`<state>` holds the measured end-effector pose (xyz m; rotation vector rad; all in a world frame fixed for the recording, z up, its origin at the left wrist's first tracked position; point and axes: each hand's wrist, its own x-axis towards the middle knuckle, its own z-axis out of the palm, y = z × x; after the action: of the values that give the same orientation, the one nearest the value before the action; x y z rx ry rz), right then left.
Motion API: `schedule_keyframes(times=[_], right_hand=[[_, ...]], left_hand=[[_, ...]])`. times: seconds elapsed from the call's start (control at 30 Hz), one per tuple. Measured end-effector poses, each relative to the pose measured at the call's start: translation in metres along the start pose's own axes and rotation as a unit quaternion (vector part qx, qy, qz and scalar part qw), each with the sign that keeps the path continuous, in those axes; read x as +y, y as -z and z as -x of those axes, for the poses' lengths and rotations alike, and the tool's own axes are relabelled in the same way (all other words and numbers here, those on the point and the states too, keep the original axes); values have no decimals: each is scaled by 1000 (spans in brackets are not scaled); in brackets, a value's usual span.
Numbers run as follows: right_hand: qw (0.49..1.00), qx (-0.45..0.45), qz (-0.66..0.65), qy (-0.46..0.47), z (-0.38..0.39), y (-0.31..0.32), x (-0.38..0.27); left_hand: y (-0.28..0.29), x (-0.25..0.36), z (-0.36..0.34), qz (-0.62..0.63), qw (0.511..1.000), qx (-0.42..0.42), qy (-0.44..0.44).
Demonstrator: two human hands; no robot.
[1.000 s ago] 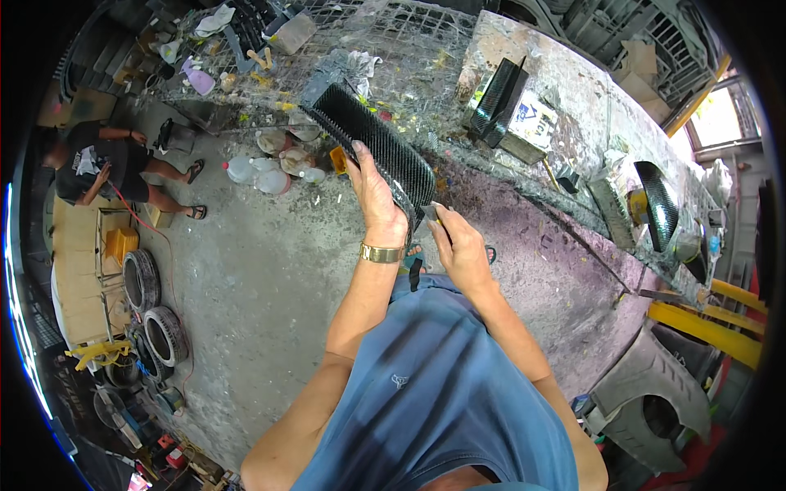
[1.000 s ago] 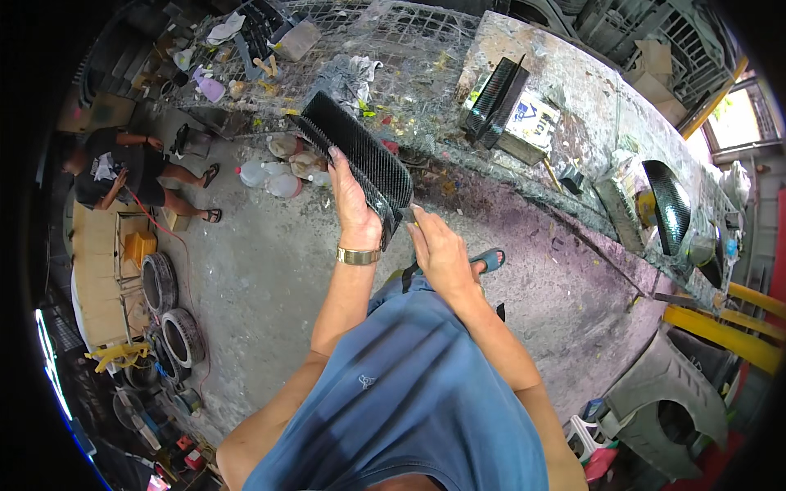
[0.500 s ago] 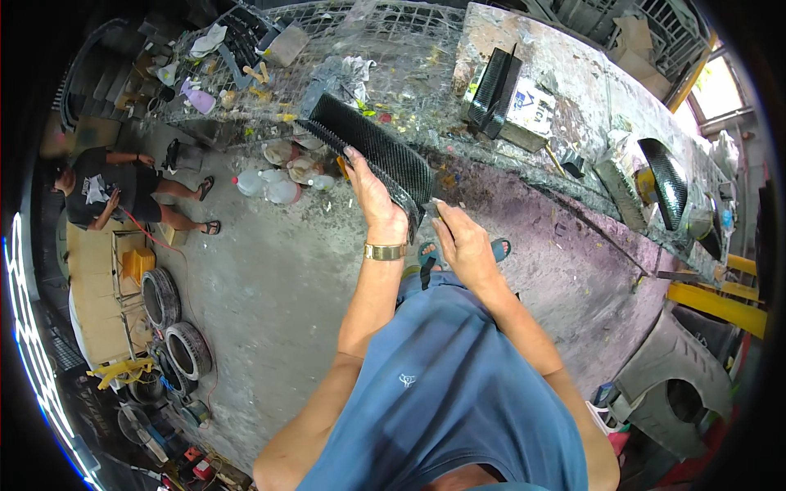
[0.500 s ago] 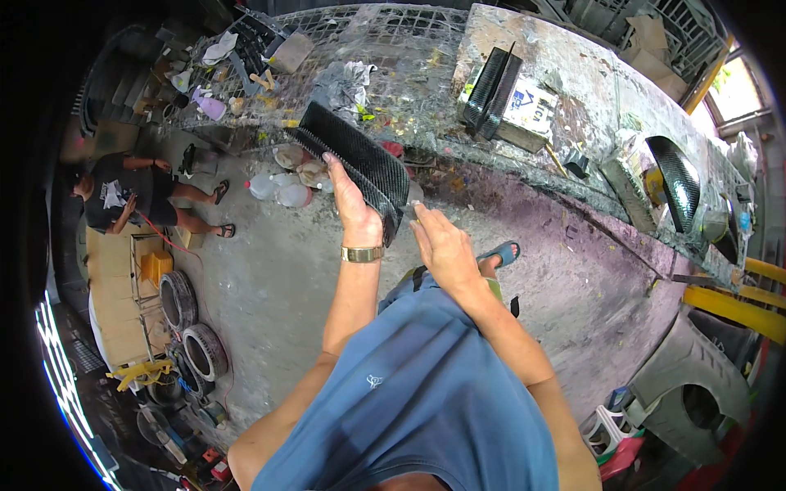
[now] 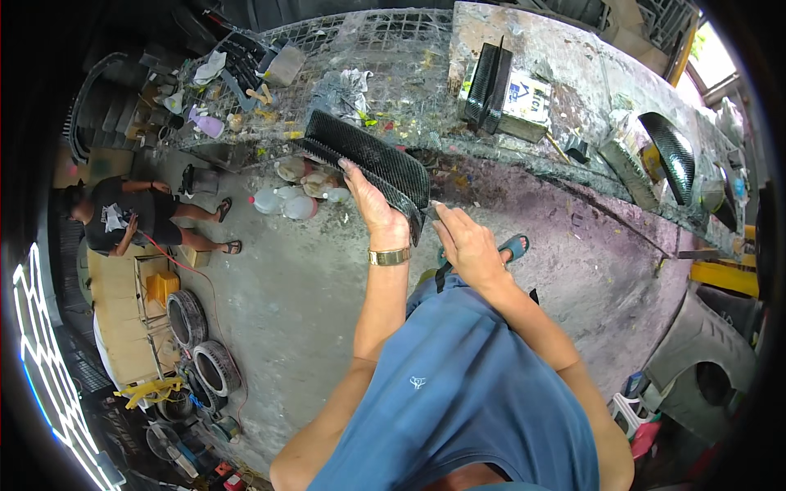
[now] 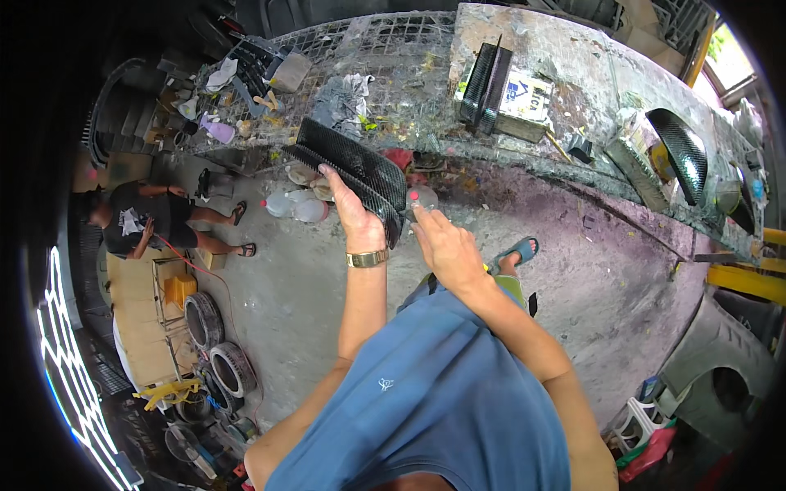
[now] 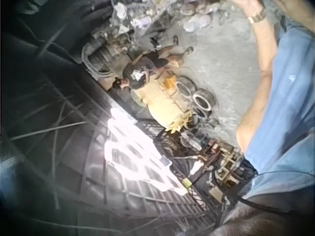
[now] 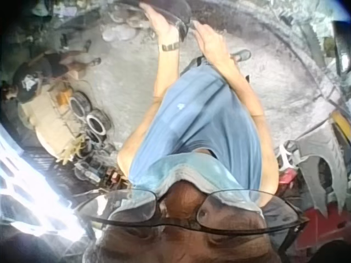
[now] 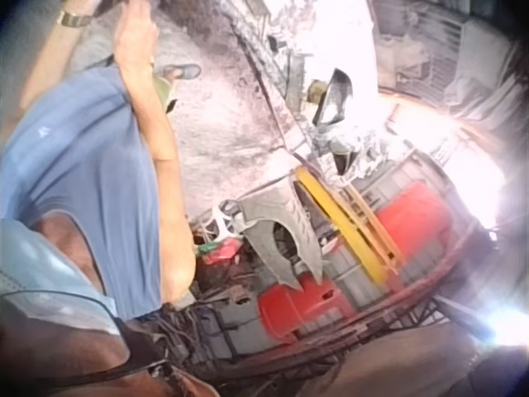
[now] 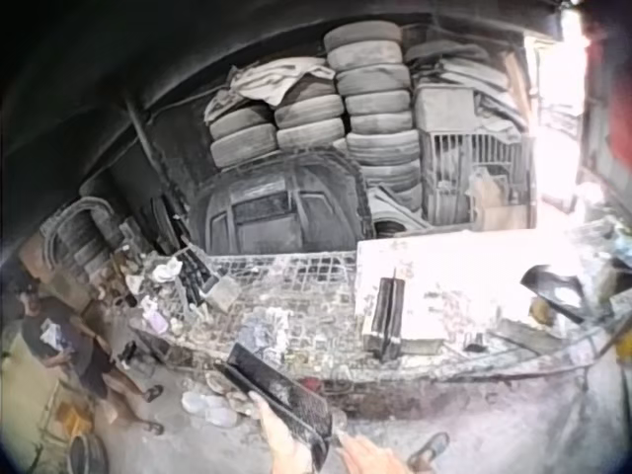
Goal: The person cleans a black circular trim piece using a brush and then uses a small yellow blade to trim the edges of several carbon fiber mirror caps on a workbench.
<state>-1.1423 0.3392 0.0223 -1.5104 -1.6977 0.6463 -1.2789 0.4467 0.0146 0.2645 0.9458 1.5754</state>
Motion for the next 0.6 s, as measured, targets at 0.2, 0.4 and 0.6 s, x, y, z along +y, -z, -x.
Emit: schedule_keyframes(times=[0.2,0.4,0.6], right_hand=[[1000,-3,8,11,8,4,-3],[1000,-12,-17,1,15,7,3],[1000,5,-10,18,14,5,3]], left_hand=[[-4,-2,7,9,1000,13,-13],[-3,-2,10,0,1000,-3,7],[-3,-3,14,5,1000,-18,13]])
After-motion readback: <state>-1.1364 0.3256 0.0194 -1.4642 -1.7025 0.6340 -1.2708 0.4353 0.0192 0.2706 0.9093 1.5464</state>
